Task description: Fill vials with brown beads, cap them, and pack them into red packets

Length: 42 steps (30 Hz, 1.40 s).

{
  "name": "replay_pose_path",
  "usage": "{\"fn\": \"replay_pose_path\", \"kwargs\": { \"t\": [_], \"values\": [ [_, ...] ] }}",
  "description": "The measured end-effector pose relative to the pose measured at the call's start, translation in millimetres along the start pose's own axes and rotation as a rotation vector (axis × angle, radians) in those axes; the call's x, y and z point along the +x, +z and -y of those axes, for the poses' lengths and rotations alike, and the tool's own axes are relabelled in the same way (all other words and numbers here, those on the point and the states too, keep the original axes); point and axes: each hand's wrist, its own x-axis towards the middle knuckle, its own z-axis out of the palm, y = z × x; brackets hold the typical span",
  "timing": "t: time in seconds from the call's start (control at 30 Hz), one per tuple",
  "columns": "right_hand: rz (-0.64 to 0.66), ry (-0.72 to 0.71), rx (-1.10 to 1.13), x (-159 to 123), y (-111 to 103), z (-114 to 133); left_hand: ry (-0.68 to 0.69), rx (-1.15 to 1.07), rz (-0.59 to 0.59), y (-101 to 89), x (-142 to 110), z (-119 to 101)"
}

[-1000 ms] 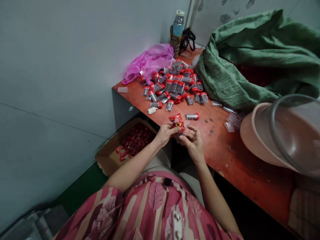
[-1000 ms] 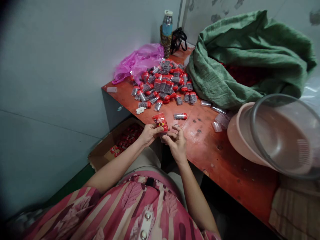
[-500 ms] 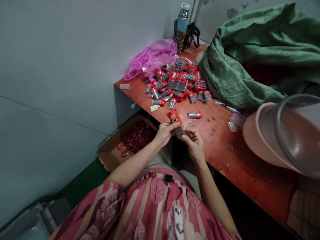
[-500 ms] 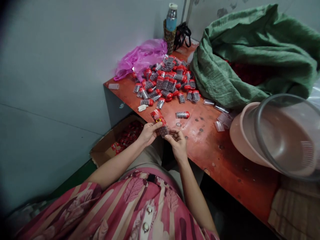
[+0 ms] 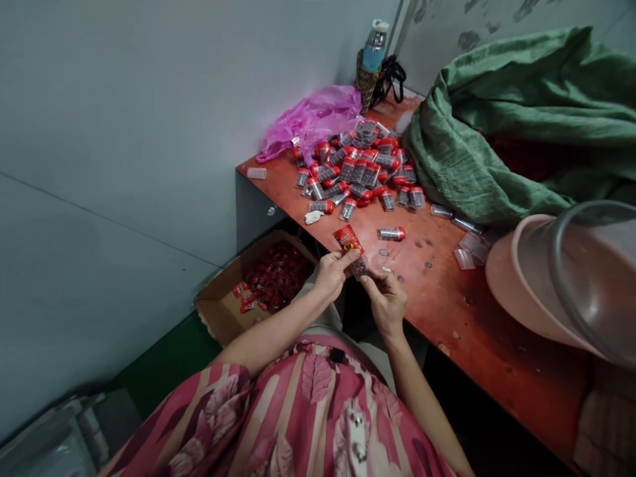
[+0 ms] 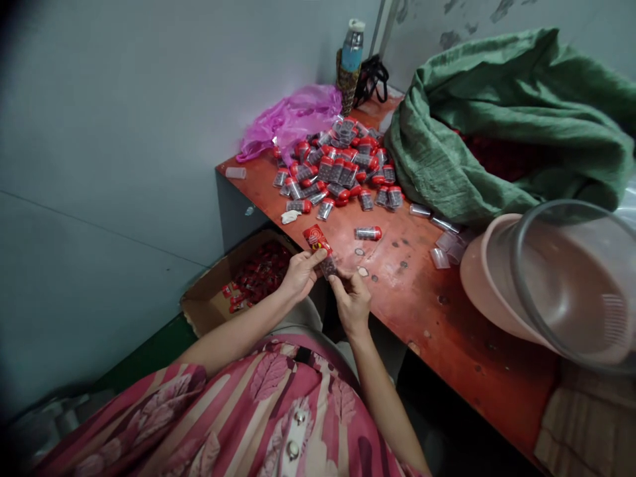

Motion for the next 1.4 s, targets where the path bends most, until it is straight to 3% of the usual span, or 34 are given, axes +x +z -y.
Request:
{"fn": "replay_pose_path", "kwargs": {
  "t": [0.13, 0.2, 0.4, 0.5, 0.6, 0.77, 0.9, 1.07, 1.17, 1.23, 1.33, 1.4],
  "values": [
    [0.002, 0.180, 0.206, 1, 2, -2, -0.110, 0.043, 0.181, -10.0, 2, -9],
    [0.005, 0.212, 0.241, -1, 4, -2, -0.137, 0.089, 0.217, -15.2, 3, -14],
    [-0.029, 0.003, -0.033, -6, 6, 5, -0.040, 0.114, 0.069, -14.7, 1, -16],
    [-0.011, 0.147, 0.098, -1, 7, 4, -0.003, 0.157, 0.011, -12.5, -5, -8],
    [-0.003, 0.279, 0.257, 3, 10, 0, -0.048, 0.192, 0.025, -14.8, -12, -2],
    [0.018, 0.156, 0.093, 2, 16, 2, -0.038, 0.115, 0.030, -21.7, -16, -5],
    [0.071, 0.060, 0.036, 8, 20, 2, -0.131, 0.031, 0.098, -30.1, -20, -11],
    [0.280, 0.069, 0.053, 15, 40, -7, -0.186, 0.042, 0.104, -50.0, -30, -25],
    [0.457, 0.106, 0.070, 19, 55, -8, -0.126, 0.068, 0.013, -74.7, -32, -35],
    [0.502, 0.056, 0.027, 27, 58, -4, -0.088, 0.089, -0.119, -99.4, -32, -42],
    [0.437, -0.083, -0.171, 48, 47, 5, -0.101, 0.265, -0.391, -138.5, -30, -54],
    [0.388, -0.175, -0.352, 62, 34, 7, 0.000, 0.432, -0.473, -154.1, -23, -67]
  ]
}}
